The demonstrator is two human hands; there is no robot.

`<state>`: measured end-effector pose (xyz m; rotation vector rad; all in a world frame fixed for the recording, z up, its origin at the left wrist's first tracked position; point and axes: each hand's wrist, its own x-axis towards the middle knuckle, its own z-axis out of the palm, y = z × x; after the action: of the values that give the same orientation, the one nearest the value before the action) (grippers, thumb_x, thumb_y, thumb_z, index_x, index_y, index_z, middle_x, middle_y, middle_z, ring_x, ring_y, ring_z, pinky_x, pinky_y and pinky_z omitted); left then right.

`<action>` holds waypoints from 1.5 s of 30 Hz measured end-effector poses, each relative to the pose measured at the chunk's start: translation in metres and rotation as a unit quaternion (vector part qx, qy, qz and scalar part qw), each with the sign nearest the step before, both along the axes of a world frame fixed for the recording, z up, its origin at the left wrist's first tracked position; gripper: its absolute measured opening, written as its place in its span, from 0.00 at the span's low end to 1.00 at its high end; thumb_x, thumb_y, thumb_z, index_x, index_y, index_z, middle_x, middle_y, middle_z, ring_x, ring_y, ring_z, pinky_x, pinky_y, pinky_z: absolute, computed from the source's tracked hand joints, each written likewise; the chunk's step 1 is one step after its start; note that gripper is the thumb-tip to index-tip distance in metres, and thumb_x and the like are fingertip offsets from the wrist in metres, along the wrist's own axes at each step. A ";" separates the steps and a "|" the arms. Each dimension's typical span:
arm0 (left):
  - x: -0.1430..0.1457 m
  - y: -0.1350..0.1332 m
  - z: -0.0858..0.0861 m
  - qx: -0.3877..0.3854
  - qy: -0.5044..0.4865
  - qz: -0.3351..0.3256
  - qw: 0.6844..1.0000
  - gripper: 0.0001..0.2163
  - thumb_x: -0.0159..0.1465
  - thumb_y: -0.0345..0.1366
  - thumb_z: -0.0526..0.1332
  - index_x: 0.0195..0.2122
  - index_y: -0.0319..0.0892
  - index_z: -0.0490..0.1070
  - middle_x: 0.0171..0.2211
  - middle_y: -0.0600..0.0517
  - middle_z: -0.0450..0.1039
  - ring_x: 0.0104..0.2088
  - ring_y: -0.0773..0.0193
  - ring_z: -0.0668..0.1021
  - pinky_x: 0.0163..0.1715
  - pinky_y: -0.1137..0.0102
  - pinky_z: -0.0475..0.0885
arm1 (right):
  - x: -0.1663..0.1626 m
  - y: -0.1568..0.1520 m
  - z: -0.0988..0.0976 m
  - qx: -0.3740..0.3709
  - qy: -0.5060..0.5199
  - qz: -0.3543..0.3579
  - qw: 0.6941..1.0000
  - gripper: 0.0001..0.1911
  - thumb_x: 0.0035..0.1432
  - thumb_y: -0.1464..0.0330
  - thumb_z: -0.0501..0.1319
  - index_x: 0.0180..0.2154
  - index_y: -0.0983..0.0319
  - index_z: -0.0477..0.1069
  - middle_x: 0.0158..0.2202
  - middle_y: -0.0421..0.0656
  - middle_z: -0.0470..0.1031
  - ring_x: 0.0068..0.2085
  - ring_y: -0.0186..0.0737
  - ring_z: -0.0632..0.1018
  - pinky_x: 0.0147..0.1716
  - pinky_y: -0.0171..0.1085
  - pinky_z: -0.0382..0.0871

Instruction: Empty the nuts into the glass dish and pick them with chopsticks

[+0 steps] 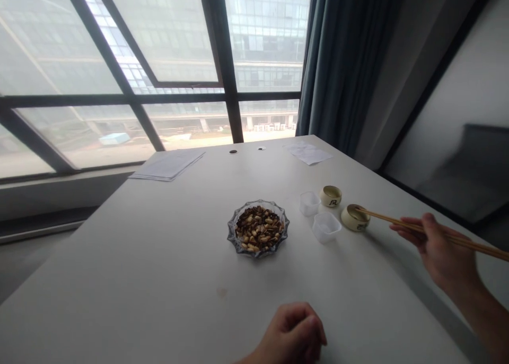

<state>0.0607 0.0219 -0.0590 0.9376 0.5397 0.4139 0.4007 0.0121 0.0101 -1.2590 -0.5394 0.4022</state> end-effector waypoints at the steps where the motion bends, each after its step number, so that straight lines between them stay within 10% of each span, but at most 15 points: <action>1: 0.000 0.000 -0.001 -0.004 -0.001 0.002 1.000 0.27 0.54 0.63 0.67 0.26 0.40 0.68 0.15 0.59 0.60 0.16 0.72 0.61 0.19 0.72 0.50 | 0.002 0.000 -0.001 -0.002 0.000 -0.003 1.000 0.16 0.56 0.58 0.71 0.29 0.67 0.80 0.28 0.51 0.81 0.28 0.45 0.85 0.32 0.33 0.83; 34: -0.001 -0.005 0.008 -0.045 -0.013 0.050 0.998 0.24 0.54 0.57 0.70 0.25 0.40 0.68 0.15 0.58 0.60 0.17 0.72 0.60 0.21 0.72 0.51 | 0.019 -0.013 0.019 -0.062 0.031 -0.016 0.997 0.15 0.60 0.62 0.69 0.26 0.66 0.79 0.26 0.52 0.80 0.24 0.42 0.83 0.28 0.29 0.81; 45: -0.002 -0.004 0.005 -0.036 -0.015 0.049 0.998 0.23 0.55 0.56 0.70 0.26 0.38 0.70 0.16 0.57 0.61 0.17 0.72 0.60 0.21 0.72 0.50 | 0.010 -0.007 0.009 -0.001 -0.039 -0.012 0.999 0.27 0.43 0.50 0.76 0.28 0.69 0.78 0.25 0.50 0.80 0.24 0.47 0.83 0.25 0.32 0.82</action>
<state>0.0587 0.0181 -0.0541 0.8376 0.5704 0.4937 0.4112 0.0049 0.0189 -1.2858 -0.5890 0.3337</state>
